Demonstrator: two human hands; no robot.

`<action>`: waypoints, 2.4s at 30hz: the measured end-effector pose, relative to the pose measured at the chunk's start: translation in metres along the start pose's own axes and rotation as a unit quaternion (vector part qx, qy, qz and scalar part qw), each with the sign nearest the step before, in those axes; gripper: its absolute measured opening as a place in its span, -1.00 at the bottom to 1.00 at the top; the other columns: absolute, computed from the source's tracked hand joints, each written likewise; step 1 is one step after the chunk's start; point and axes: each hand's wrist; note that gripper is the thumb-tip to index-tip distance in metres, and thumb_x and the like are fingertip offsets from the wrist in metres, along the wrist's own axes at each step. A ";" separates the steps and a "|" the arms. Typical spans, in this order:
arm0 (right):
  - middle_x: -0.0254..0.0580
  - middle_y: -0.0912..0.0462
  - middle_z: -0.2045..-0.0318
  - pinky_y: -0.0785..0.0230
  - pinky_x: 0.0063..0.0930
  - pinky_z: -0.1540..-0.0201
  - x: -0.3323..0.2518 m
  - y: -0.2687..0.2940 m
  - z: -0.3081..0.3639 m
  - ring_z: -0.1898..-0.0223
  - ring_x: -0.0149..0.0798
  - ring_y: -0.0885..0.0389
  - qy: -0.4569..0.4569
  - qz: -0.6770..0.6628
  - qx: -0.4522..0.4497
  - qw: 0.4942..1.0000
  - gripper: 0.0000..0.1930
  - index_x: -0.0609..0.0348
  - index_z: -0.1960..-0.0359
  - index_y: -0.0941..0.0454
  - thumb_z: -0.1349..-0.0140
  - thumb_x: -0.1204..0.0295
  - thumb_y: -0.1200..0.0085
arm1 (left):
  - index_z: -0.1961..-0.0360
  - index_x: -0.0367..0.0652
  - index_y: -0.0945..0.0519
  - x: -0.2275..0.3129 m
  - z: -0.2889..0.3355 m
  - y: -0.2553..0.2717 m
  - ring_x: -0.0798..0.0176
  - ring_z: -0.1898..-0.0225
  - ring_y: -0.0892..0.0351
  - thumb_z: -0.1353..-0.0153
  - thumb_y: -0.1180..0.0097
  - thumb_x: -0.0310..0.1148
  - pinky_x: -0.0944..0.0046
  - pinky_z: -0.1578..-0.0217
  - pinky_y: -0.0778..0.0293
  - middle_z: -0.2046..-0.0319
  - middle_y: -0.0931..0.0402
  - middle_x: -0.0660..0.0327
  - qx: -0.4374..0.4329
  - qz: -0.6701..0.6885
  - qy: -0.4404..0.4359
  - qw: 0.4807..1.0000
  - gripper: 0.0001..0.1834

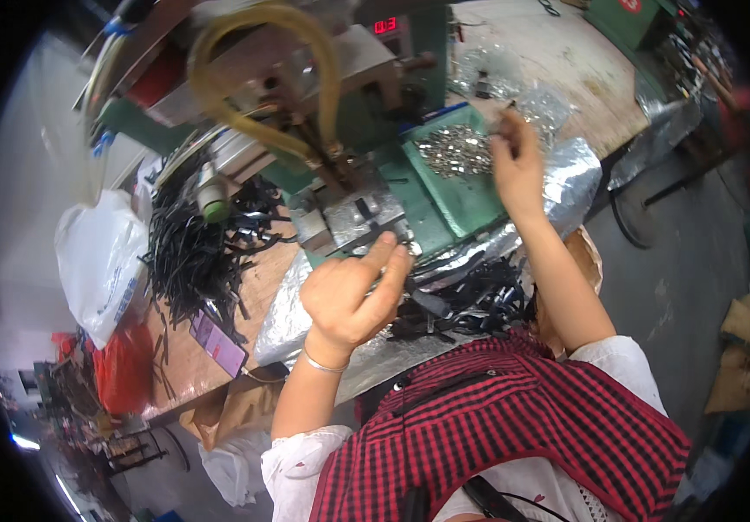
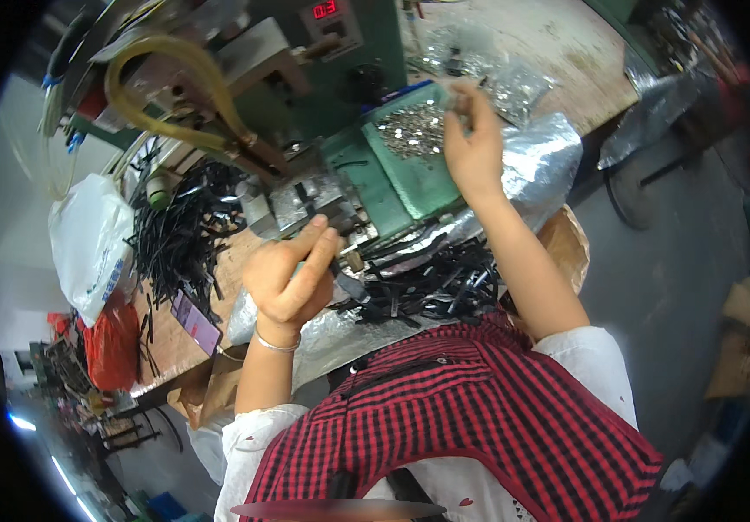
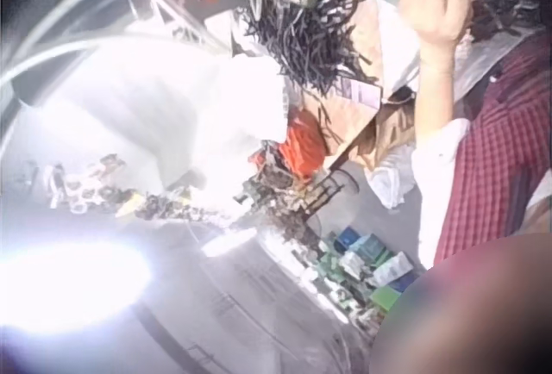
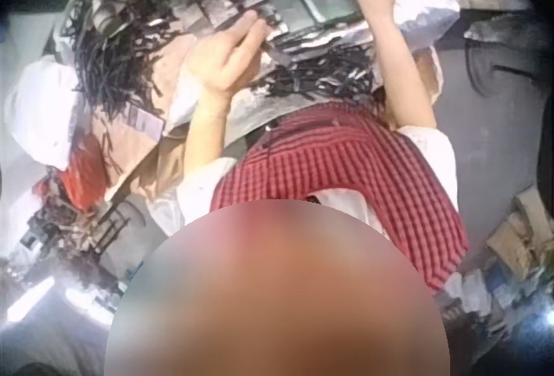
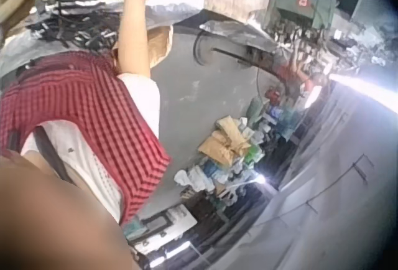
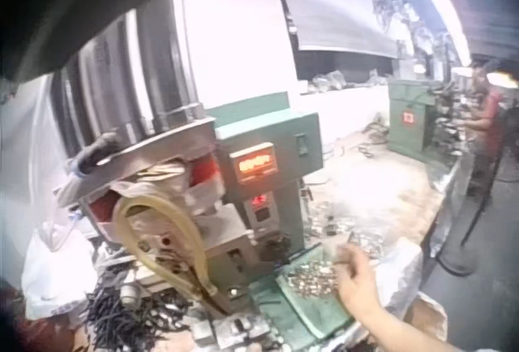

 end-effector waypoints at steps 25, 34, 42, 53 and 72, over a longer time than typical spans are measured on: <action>-0.15 -0.77 0.29 -0.54 -0.16 0.04 -0.007 -0.114 -0.011 0.02 0.00 -0.70 0.265 0.298 -0.283 0.872 -0.89 0.04 0.36 -0.71 -0.04 0.44 -0.27 | 0.10 -0.28 -0.71 -0.084 0.105 0.091 0.35 0.25 -0.63 -0.36 -0.23 -0.58 0.38 0.19 -0.53 0.19 -0.68 0.20 0.007 -0.056 0.450 0.891 -0.87; -0.11 -0.78 0.22 -0.55 -0.35 0.03 -0.027 -0.029 -0.005 0.16 -0.15 -0.73 0.073 0.137 -0.219 0.963 -0.75 0.15 0.07 -0.74 -0.20 0.54 -0.25 | 0.48 -0.16 -0.71 -0.176 0.172 0.032 0.06 0.04 -0.52 -0.12 -0.13 -0.41 0.04 0.08 -0.42 0.19 -0.57 0.16 -0.385 -0.348 0.081 0.851 -0.86; -0.14 -0.78 0.31 -0.55 -0.42 0.07 -0.023 0.035 0.032 0.24 -0.27 -0.75 -0.090 0.063 -0.153 0.982 -0.80 0.19 0.11 -0.77 -0.25 0.48 -0.26 | 0.27 -0.27 -0.58 -0.126 0.127 0.037 0.06 0.30 -0.59 -0.23 -0.29 -0.50 0.17 0.25 -0.51 0.31 -0.54 0.10 -0.159 -0.124 0.293 0.935 -0.88; -0.11 -0.75 0.29 -0.53 -0.26 0.10 -0.100 -0.055 0.035 0.20 -0.06 -0.71 0.146 -0.089 -0.146 0.974 -0.89 0.21 0.27 -0.74 -0.17 0.53 -0.28 | 0.21 -0.20 -0.43 -0.083 0.091 0.037 0.38 0.44 -0.65 -0.55 -0.08 -0.38 0.46 0.51 -0.50 0.28 -0.71 0.09 0.227 0.212 0.497 0.810 -0.84; -0.03 -0.70 -0.11 -0.40 -0.33 -0.29 -0.133 -0.024 0.048 -0.14 -0.22 -0.65 0.049 -0.094 -0.279 0.955 -0.45 0.34 -0.36 -0.40 -0.30 0.61 -0.10 | 0.16 -0.30 -0.64 -0.015 -0.014 0.051 0.14 0.29 -0.75 -0.13 -0.23 -0.70 0.24 0.22 -0.62 0.26 -0.77 0.01 0.062 0.115 0.151 0.980 -0.76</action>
Point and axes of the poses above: each hand's wrist, its own z-axis away from the middle knuckle, its own y-axis out of the back of the hand, x = y × z
